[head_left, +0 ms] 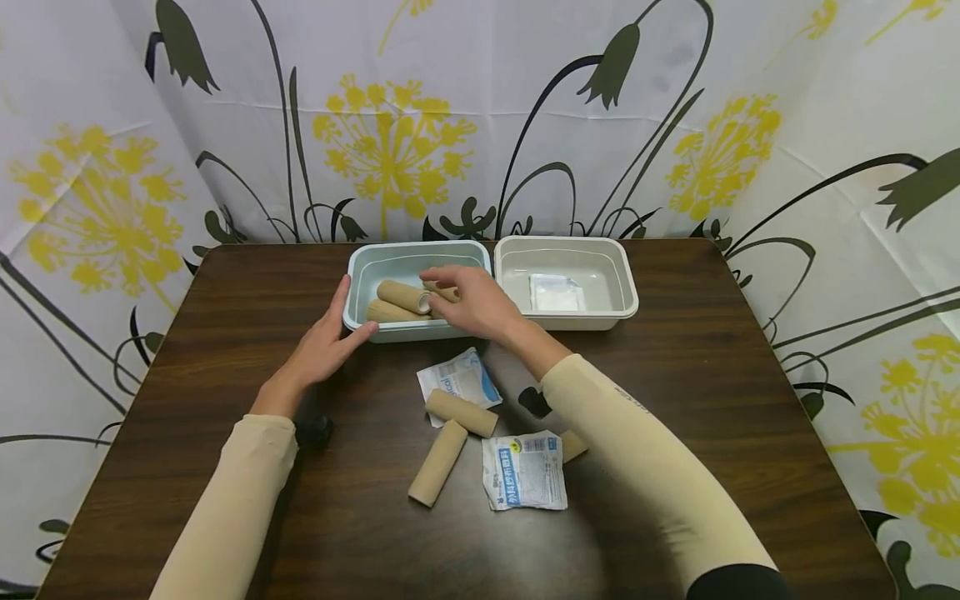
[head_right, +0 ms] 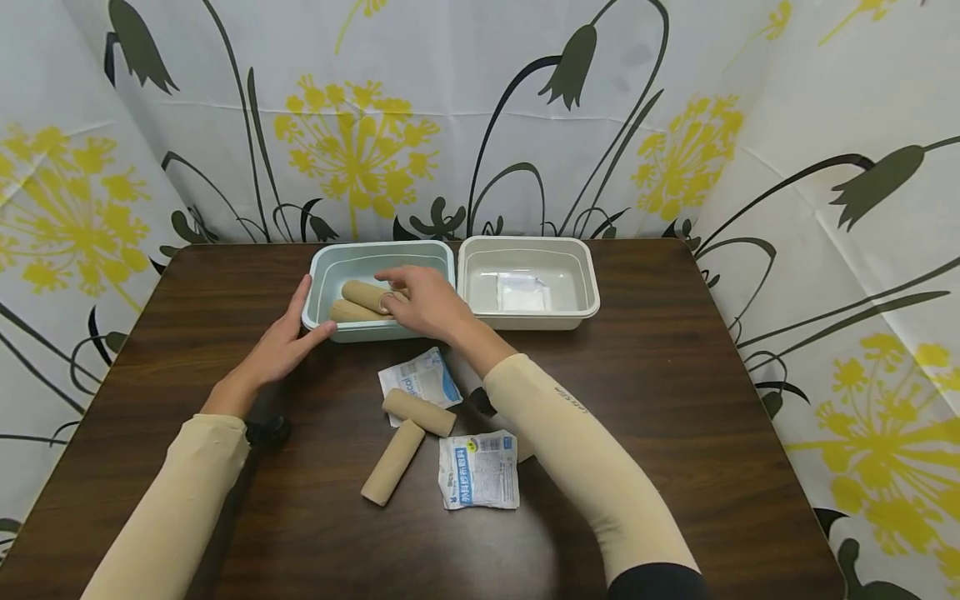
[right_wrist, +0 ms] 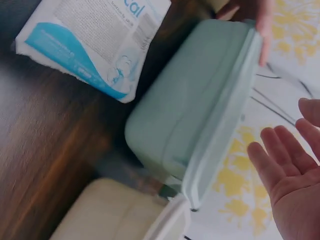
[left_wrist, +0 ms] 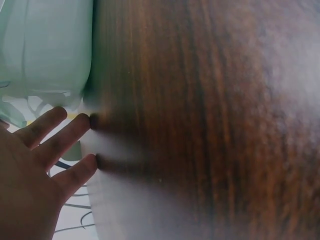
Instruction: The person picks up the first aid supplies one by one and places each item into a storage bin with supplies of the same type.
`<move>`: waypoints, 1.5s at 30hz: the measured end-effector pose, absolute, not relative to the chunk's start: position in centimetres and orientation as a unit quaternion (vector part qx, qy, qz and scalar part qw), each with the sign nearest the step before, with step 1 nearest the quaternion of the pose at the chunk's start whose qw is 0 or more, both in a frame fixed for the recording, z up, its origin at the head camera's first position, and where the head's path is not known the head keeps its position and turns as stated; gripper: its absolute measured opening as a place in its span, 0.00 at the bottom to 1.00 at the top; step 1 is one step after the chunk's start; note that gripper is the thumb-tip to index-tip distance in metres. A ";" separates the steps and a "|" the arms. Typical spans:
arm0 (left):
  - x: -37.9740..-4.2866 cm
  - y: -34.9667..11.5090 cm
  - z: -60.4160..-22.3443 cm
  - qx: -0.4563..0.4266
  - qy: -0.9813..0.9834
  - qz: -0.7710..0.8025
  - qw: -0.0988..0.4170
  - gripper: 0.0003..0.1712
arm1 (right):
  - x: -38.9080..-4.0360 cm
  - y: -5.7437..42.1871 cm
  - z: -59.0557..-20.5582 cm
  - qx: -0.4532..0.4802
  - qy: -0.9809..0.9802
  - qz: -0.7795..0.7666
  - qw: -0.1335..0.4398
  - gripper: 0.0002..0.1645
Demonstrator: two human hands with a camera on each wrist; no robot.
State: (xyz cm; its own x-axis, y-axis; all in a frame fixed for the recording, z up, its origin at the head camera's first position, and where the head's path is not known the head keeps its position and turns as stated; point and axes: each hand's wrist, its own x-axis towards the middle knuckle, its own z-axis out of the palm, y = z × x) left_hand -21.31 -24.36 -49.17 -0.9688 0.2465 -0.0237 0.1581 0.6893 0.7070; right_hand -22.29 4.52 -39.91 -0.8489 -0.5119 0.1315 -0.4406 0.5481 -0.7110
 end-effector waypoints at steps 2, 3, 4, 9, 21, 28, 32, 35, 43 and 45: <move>-21.3 -24.4 -49.2 0.111 0.918 0.377 0.058 0.52 | -21.5 5.5 -39.4 -0.293 0.867 -0.400 0.042 0.24; -21.3 -24.5 -49.2 0.111 0.917 0.377 0.059 0.52 | -21.1 6.0 -39.2 -0.305 0.863 -0.399 0.041 0.24; -21.3 -24.5 -49.2 0.110 0.917 0.378 0.058 0.52 | -20.7 6.6 -39.0 -0.318 0.860 -0.397 0.042 0.24; -21.2 -24.5 -49.2 0.113 0.916 0.381 0.057 0.52 | -18.5 10.0 -39.0 -0.370 0.843 -0.382 0.084 0.22; -21.3 -24.5 -49.0 0.116 0.915 0.381 0.058 0.52 | -13.3 18.5 -44.0 -0.364 0.871 -0.285 0.163 0.20; -21.0 -24.6 -49.1 0.111 0.913 0.387 0.062 0.52 | -11.1 21.6 -46.8 -0.356 0.870 -0.295 0.171 0.25; -21.0 -24.5 -49.0 0.109 0.913 0.389 0.061 0.52 | -10.3 22.4 -47.3 -0.362 0.867 -0.300 0.165 0.28; -21.0 -24.4 -48.8 0.109 0.914 0.387 0.062 0.52 | -9.9 22.8 -47.7 -0.370 0.866 -0.296 0.161 0.28; -21.0 -24.3 -48.7 0.109 0.912 0.390 0.063 0.53 | -9.0 22.9 -48.3 -0.367 0.881 -0.257 0.152 0.29; -21.0 -24.4 -48.8 0.105 0.913 0.389 0.064 0.53 | -8.7 22.8 -48.2 -0.365 0.888 -0.239 0.146 0.29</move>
State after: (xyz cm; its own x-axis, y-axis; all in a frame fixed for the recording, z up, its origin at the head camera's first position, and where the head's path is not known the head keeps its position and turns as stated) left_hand -20.97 -24.39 -48.83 -0.9698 0.2416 -0.0349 0.1423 0.6755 0.7235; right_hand -8.75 22.75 -48.19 -0.6912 -0.7177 -0.0847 -0.5779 0.6193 -0.5315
